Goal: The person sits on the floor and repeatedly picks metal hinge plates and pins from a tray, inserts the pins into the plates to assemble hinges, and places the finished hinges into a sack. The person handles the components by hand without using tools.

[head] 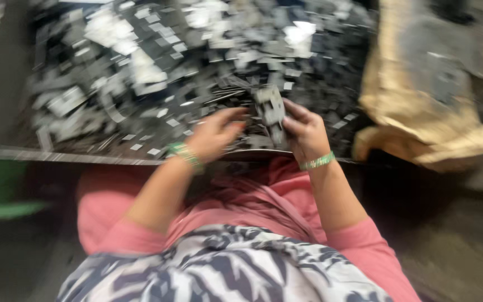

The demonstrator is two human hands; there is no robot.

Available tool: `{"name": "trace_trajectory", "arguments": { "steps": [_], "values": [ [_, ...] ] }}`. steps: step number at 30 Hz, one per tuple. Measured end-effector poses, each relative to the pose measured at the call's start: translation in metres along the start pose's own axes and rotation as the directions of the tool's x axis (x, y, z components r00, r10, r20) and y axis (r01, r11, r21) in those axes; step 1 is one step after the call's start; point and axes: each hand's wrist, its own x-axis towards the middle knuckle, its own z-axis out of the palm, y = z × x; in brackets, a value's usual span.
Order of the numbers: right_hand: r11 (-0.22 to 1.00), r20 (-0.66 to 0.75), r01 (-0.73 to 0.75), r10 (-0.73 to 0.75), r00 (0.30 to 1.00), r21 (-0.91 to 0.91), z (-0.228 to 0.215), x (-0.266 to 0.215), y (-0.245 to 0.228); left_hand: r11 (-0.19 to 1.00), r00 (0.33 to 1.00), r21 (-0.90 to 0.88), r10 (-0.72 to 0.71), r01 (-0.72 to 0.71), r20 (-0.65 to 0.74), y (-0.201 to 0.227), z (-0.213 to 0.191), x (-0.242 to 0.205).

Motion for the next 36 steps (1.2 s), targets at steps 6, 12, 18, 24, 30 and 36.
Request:
{"name": "trace_trajectory", "arguments": {
  "steps": [6,12,18,24,30,36],
  "values": [
    [-0.044,0.173,0.364,-0.928,0.33,-0.93,-0.171,0.08,-0.138,0.315,0.959,0.922,0.1,0.223,-0.266,-0.087,-0.112,-0.039],
    [-0.527,0.27,-0.384,-0.789,0.551,-0.758,-0.29,0.074,-0.226,0.398,0.972,0.913,0.164,0.091,-0.169,-0.115,-0.132,-0.055],
    [-0.752,0.644,-0.289,-0.658,0.39,-0.593,-0.23,0.058,-0.229,0.43,0.982,0.903,0.173,-0.004,-0.078,-0.093,-0.135,-0.037],
    [-0.513,0.611,0.387,-0.395,0.686,-0.766,-0.115,0.088,-0.086,0.63,0.986,0.762,0.151,-0.148,0.067,-0.048,-0.126,-0.003],
    [-0.454,0.363,0.29,-0.081,0.928,-0.843,-0.113,0.121,-0.025,0.859,0.973,-0.497,0.203,-0.122,0.112,0.004,-0.103,0.012],
    [-0.503,0.494,0.373,-0.129,0.86,-0.78,-0.112,0.12,-0.031,0.263,0.968,-0.932,0.041,-0.25,-0.248,0.003,-0.088,0.031]
  ]
}}
